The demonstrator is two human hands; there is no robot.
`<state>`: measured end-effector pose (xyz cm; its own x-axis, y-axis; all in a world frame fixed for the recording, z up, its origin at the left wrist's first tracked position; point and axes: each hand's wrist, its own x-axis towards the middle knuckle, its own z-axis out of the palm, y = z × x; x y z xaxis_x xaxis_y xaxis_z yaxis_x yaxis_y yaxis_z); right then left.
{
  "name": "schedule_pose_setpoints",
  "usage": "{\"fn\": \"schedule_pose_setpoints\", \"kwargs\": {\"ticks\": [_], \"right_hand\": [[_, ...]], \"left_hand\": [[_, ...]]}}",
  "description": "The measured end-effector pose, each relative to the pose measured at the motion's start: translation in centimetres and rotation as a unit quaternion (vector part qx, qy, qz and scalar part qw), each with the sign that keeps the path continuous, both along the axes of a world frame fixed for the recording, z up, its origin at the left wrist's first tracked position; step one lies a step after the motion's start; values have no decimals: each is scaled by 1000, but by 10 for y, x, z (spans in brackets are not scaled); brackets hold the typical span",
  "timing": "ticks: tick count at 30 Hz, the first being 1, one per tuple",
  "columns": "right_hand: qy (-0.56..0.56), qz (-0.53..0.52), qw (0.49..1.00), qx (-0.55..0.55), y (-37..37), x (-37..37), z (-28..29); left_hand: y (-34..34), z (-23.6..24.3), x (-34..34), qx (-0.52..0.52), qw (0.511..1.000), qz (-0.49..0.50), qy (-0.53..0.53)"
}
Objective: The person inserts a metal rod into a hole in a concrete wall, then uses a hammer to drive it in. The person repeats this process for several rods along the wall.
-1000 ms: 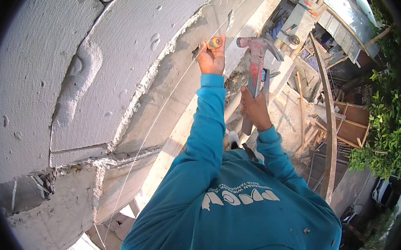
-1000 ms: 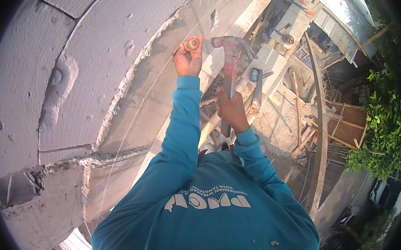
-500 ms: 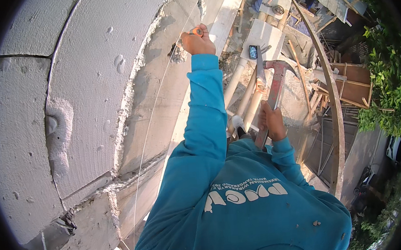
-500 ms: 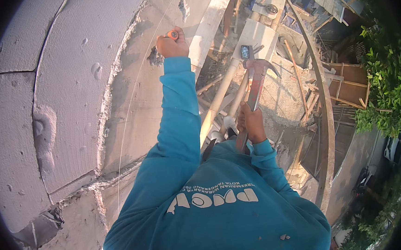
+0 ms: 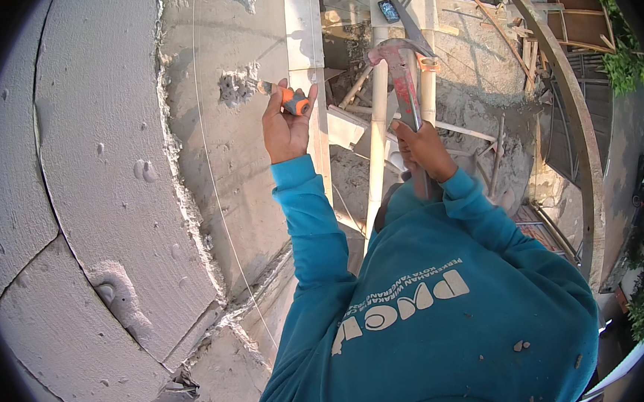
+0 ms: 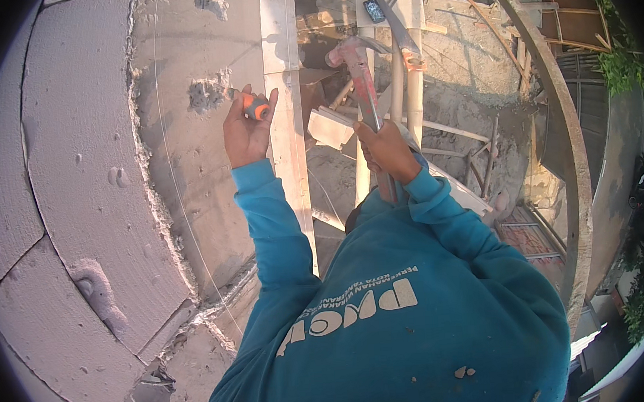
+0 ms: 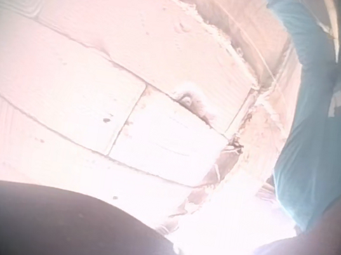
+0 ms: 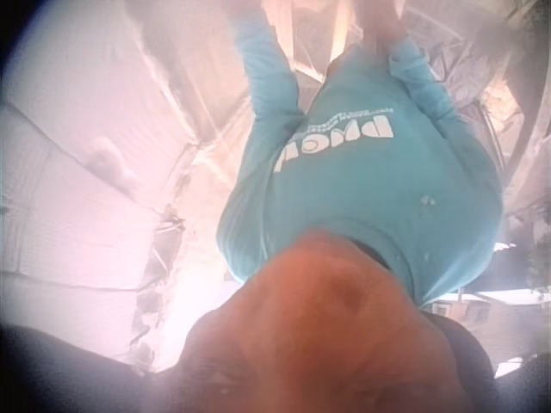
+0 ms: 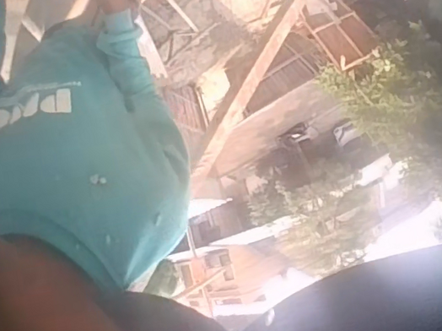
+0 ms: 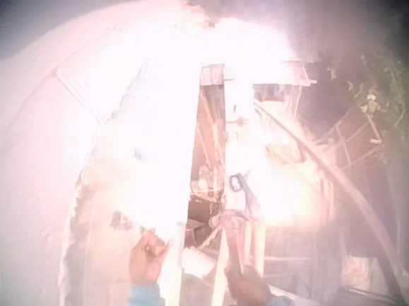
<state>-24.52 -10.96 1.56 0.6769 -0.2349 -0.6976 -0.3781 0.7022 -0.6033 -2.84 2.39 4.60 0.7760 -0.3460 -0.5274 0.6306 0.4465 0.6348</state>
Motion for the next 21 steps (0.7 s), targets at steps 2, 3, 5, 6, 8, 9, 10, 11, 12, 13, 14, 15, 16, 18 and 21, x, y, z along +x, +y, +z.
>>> {"fn": "schedule_pose_setpoints", "kwargs": {"ticks": [2,3,5,6,8,9,10,11,12,13,14,15,16,18,21], "right_hand": [[10,-16,1000,17,5,-4,-9],[15,-20,999,19,4,-6,-12],[25,-27,999,24,0,-8,-15],[27,-35,999,25,-2,-9,-17],[31,-49,998,26,-8,-9,-20],[41,-55,997,40,-13,-7,-17],[39,-68,996,37,-17,-6,-16],[38,-81,995,34,-20,-4,-16],[36,-93,995,31,-22,-2,-15],[32,-99,994,31,-27,1,-9],[26,-96,995,21,-30,4,-9],[20,-94,995,11,-33,7,-10],[14,-92,996,1,-36,9,-9],[-7,-87,996,-5,-39,14,-9],[-28,-65,997,4,-44,20,-17]], "left_hand": [[-3,0,14,6,1000,-8,-21],[-6,0,21,21,999,0,-35],[-12,-1,23,42,999,12,-33],[-15,-1,25,51,998,18,-32],[-17,-8,29,40,999,1,-37],[-19,-8,29,42,998,-4,-48],[-21,-8,29,44,997,-9,-58],[-24,-8,28,58,996,4,-62],[-27,-7,26,73,995,18,-66],[-30,-6,24,88,993,32,-70],[-31,-8,23,90,993,23,-72],[-32,-10,21,92,993,14,-74],[-32,-11,21,94,993,5,-75],[-29,-14,24,100,992,9,-76],[-31,-18,24,103,991,19,-83]]}}
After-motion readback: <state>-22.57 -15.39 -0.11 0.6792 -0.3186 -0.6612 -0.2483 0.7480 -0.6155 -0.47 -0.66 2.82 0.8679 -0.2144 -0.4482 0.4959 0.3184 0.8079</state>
